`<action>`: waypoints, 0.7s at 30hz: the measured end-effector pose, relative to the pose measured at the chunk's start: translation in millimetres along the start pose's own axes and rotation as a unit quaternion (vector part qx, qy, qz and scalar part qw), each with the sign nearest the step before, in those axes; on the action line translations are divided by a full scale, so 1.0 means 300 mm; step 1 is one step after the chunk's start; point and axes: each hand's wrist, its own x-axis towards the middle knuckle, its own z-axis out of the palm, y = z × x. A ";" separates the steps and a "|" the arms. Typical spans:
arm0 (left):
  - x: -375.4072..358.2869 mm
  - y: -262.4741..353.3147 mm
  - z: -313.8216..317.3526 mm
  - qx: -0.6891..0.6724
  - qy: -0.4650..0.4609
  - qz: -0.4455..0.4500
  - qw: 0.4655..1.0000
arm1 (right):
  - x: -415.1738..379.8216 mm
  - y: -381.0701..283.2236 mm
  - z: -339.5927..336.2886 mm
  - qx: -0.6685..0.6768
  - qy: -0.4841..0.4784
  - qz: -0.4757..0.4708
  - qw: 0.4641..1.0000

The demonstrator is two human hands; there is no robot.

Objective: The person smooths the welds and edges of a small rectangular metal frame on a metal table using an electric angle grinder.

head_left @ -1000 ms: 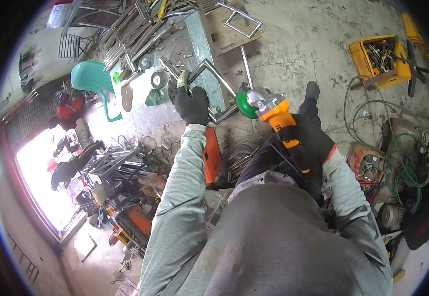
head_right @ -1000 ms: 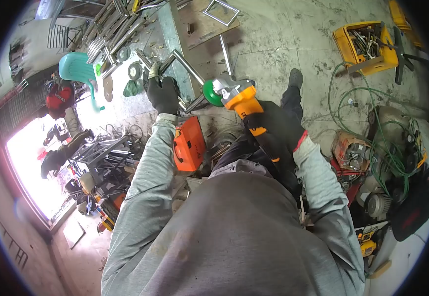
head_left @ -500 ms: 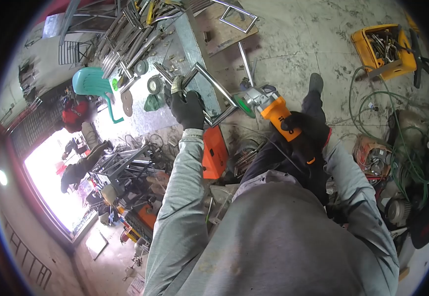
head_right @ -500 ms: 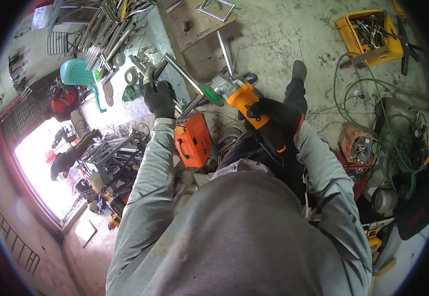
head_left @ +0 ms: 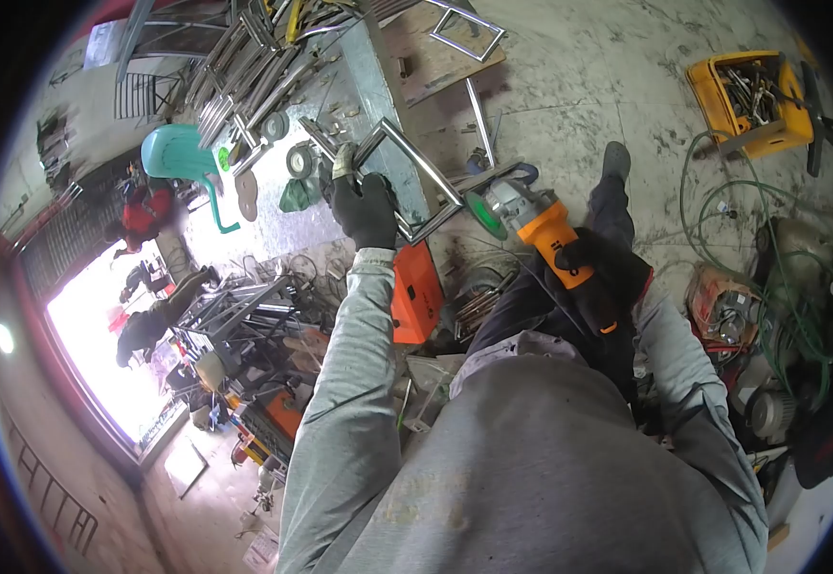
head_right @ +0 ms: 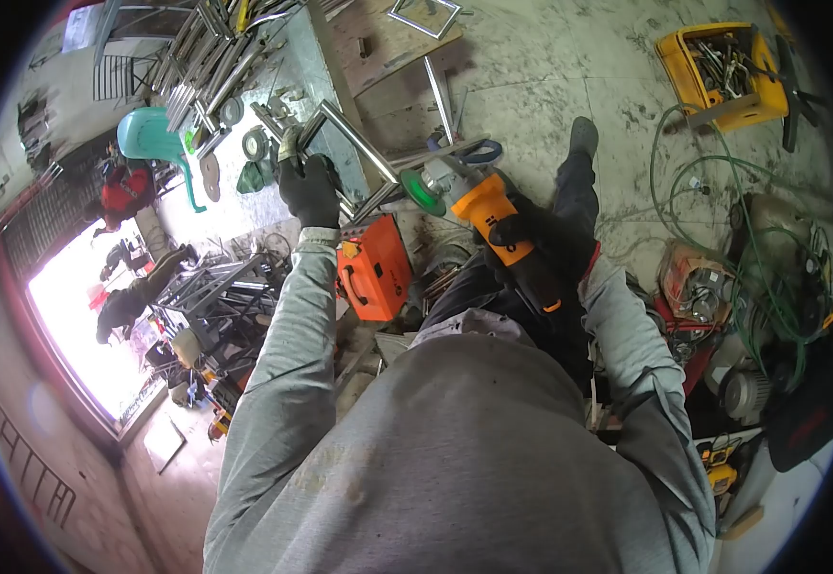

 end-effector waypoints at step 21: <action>0.011 -0.029 -0.019 0.267 0.069 0.142 0.951 | -0.108 -0.012 0.444 -0.580 0.281 -0.140 0.752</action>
